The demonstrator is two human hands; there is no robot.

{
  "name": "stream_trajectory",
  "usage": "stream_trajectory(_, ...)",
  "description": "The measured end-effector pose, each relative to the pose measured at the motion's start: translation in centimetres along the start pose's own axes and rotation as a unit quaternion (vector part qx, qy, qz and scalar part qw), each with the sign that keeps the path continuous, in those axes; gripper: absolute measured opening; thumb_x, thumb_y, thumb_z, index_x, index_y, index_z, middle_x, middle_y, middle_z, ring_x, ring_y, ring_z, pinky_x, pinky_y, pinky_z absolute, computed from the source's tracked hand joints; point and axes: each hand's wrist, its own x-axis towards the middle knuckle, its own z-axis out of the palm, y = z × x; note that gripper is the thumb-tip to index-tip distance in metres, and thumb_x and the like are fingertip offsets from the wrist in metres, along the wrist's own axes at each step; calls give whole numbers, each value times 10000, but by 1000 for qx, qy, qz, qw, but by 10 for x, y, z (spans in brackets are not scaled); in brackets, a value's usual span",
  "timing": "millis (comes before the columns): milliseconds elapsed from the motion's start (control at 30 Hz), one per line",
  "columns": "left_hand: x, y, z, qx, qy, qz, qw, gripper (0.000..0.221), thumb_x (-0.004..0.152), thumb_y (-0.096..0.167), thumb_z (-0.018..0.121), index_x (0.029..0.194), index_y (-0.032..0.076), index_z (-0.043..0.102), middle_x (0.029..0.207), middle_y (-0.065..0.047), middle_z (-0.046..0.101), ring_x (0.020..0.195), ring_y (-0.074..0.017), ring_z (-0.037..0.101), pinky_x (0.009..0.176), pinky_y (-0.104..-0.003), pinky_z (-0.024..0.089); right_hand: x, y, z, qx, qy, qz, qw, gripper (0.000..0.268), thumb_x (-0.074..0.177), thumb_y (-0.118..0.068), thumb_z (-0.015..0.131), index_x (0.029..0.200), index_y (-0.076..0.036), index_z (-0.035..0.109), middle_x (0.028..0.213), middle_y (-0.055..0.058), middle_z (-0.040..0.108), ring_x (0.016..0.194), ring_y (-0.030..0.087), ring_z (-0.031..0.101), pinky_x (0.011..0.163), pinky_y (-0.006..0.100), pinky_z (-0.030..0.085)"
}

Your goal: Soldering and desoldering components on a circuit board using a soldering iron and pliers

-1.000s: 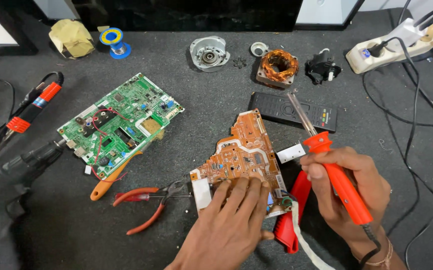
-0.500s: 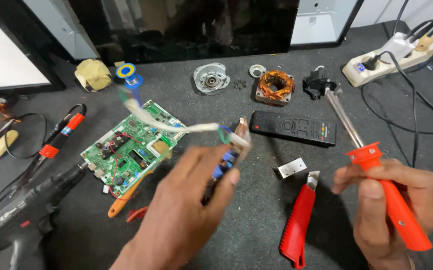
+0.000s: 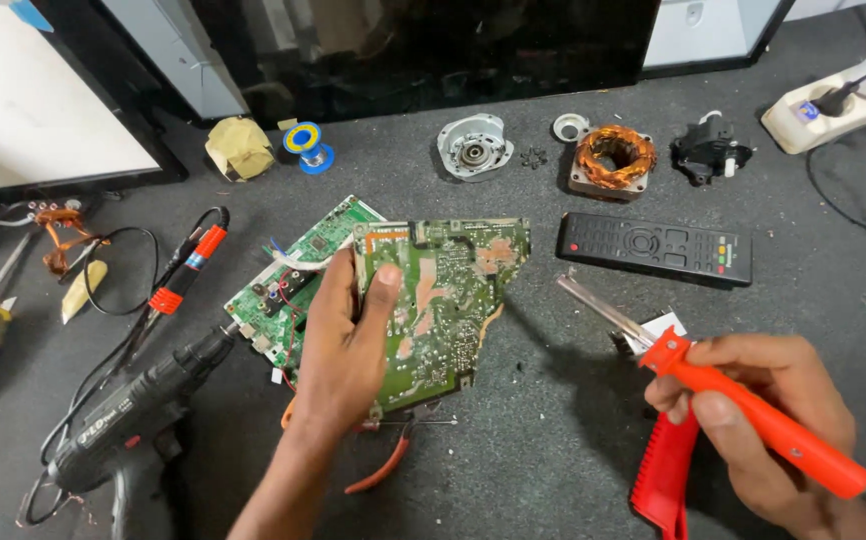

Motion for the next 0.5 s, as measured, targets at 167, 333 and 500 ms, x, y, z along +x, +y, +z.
stream_trajectory(167,7,-42,-3,-87,17,-128,988,889,950,464,552,1588,-31,182,1709,-147,174,1579,-229,159,1243,-382,159,25,-20,9,29,-24,25,999,278,951,-187,546,1150,3,512,847,221,751,639,228,767,598,277,639)
stream_trajectory(333,-5,-1,-7,-75,-12,-30,997,359,1012,394,500,1146,81,616,1041,-6,625,977,-108,509,896,-299,434,43,-36,15,25,-50,15,998,279,941,-177,564,1157,-4,537,876,199,773,701,206,808,642,250,652)
stream_trajectory(500,-13,-8,-1,-98,-10,-12,995,360,1013,353,514,1181,60,639,1093,-11,663,1016,-115,551,949,-316,468,36,-19,23,69,-24,-39,997,315,953,-270,567,1153,-35,506,820,196,757,644,207,803,634,260,674)
